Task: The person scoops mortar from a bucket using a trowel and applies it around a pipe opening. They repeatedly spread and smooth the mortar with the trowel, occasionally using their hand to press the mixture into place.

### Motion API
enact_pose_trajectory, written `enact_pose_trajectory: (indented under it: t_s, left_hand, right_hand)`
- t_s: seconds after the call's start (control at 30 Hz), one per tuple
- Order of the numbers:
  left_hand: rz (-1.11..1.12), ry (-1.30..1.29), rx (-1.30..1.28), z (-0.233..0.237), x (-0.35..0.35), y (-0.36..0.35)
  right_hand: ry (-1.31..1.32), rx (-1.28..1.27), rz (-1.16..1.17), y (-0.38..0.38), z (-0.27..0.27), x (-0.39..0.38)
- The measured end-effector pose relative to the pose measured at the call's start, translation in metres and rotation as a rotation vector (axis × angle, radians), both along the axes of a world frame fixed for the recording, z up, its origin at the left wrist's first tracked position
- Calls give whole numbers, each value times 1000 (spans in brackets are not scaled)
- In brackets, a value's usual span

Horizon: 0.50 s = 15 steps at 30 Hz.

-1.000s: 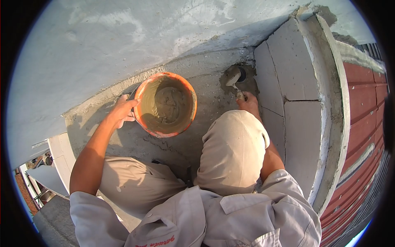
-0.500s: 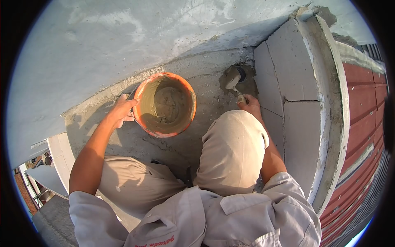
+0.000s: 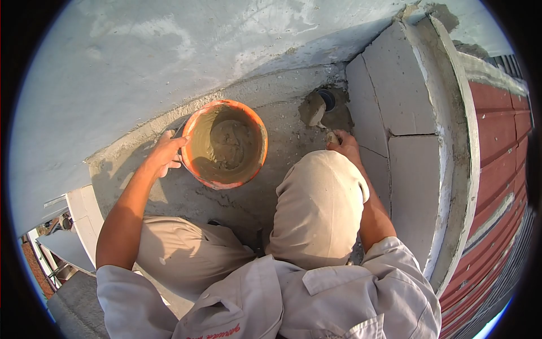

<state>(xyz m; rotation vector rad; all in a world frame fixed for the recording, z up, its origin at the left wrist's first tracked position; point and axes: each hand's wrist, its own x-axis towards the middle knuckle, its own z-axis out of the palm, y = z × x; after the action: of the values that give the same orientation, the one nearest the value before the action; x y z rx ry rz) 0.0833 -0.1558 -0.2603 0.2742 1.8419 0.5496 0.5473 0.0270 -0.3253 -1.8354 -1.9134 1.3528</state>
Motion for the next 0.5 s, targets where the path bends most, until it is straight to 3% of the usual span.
enact_pose_trajectory:
  t_s: [0.5]
  left_hand:
    - [-8,-6,-2,-3,-1,-1]
  right_hand:
    - [-56,42,49,-4,10,8]
